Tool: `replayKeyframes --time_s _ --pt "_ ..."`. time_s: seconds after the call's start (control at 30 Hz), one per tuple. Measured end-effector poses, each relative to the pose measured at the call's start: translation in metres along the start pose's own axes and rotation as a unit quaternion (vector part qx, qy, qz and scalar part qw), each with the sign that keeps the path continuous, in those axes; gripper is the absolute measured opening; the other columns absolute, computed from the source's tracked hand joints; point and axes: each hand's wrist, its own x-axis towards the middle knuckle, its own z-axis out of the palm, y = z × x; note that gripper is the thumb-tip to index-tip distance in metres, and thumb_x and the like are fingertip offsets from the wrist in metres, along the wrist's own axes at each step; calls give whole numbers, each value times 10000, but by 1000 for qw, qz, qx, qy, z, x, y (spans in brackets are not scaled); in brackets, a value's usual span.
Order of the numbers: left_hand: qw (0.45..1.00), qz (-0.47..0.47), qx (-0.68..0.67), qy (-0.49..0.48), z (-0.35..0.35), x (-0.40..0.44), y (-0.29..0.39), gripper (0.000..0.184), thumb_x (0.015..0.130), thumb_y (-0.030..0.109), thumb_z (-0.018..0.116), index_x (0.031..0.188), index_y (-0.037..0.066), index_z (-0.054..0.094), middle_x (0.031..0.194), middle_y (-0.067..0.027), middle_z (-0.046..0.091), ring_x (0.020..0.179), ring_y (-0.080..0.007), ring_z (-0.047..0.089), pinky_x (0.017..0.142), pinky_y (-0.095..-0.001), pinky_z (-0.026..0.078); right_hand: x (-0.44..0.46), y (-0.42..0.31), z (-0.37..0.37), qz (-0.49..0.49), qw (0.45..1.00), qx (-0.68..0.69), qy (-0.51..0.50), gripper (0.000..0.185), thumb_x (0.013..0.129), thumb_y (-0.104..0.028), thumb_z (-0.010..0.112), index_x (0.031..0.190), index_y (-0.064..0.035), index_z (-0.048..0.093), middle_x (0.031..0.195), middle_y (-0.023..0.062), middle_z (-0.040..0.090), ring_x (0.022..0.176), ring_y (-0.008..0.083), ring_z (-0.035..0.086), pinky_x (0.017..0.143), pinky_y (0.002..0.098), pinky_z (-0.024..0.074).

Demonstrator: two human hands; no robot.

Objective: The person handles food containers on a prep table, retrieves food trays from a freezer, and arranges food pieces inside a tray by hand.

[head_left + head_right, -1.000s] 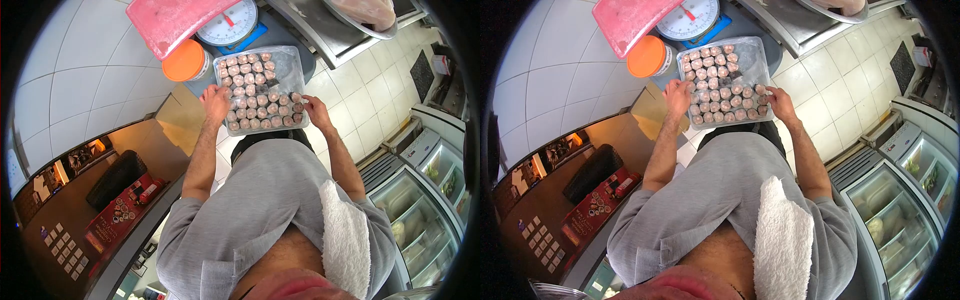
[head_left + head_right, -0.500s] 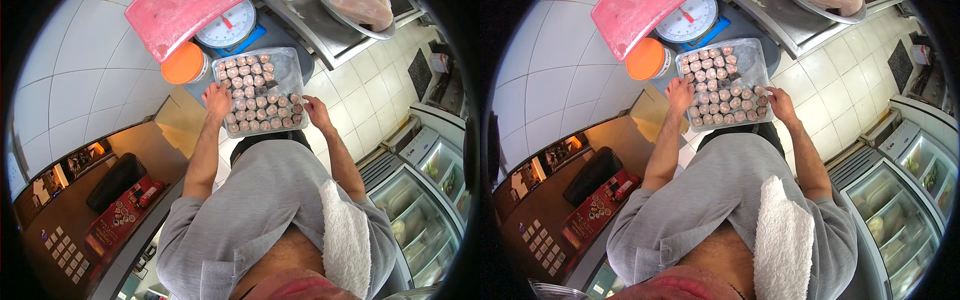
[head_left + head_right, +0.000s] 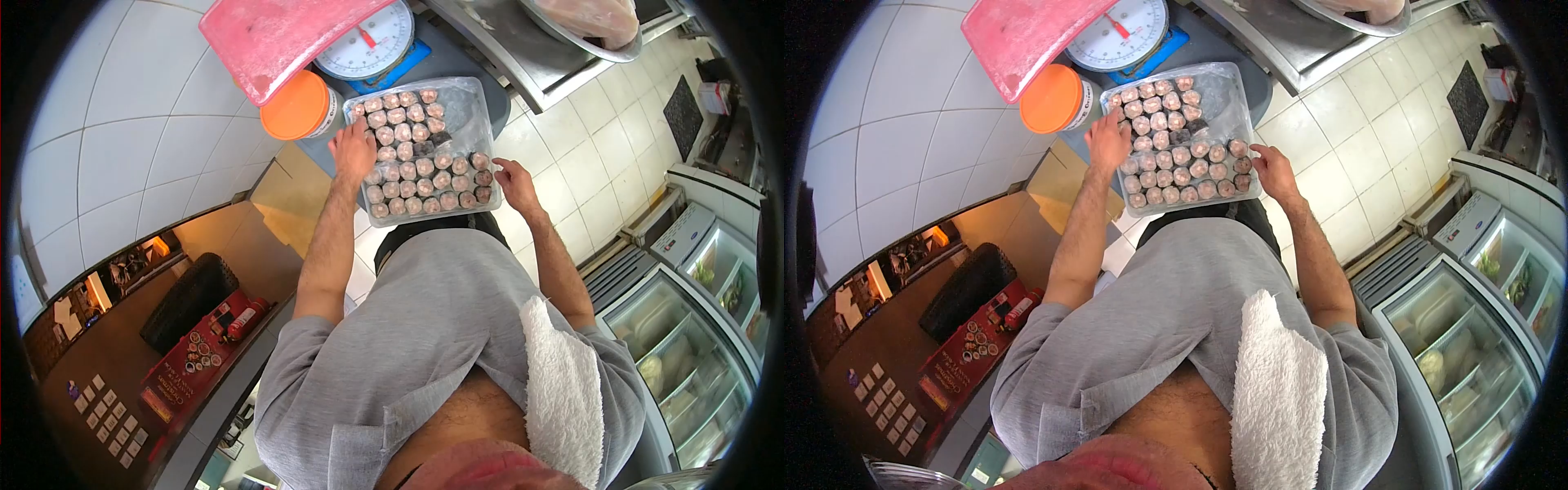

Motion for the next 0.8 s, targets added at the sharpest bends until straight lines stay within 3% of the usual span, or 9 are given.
replayKeyframes --time_s 0.2,0.27,0.37,0.57,0.8 --pt "997 -47 9 -65 -7 22 4 486 851 213 538 1313 98 438 1123 -122 577 1082 -291 490 927 -519 304 0 -2 0 3 1000 0 2 281 836 -53 572 1113 -45 615 897 153 598 790 271 590 723 353 475" --pt "993 -73 28 -93 -6 30 3 482 848 254 510 1316 153 454 1157 -117 578 1114 -308 498 927 -548 324 0 -2 -1 1 1000 -2 2 282 835 -54 572 1113 -46 615 893 153 597 787 272 590 722 353 475" --pt "991 -67 49 -102 -7 35 7 463 871 223 508 1315 110 447 1144 -116 564 1117 -288 478 938 -530 293 0 0 -2 0 1000 -8 5 283 834 -59 572 1113 -50 616 877 151 592 776 273 586 716 357 473" --pt "998 9 29 -55 0 35 8 389 860 159 503 1247 157 536 1164 -80 527 1107 -274 477 932 -507 289 -4 6 0 -2 1000 2 10 279 836 -67 570 1110 -54 618 841 151 581 751 276 578 703 366 467" --pt "998 3 17 -53 1 42 9 378 833 135 521 1208 160 565 1142 -80 530 1094 -267 480 918 -492 300 -3 8 0 -16 1000 -13 16 271 837 -66 569 1103 -48 618 837 152 579 746 274 576 704 364 468"
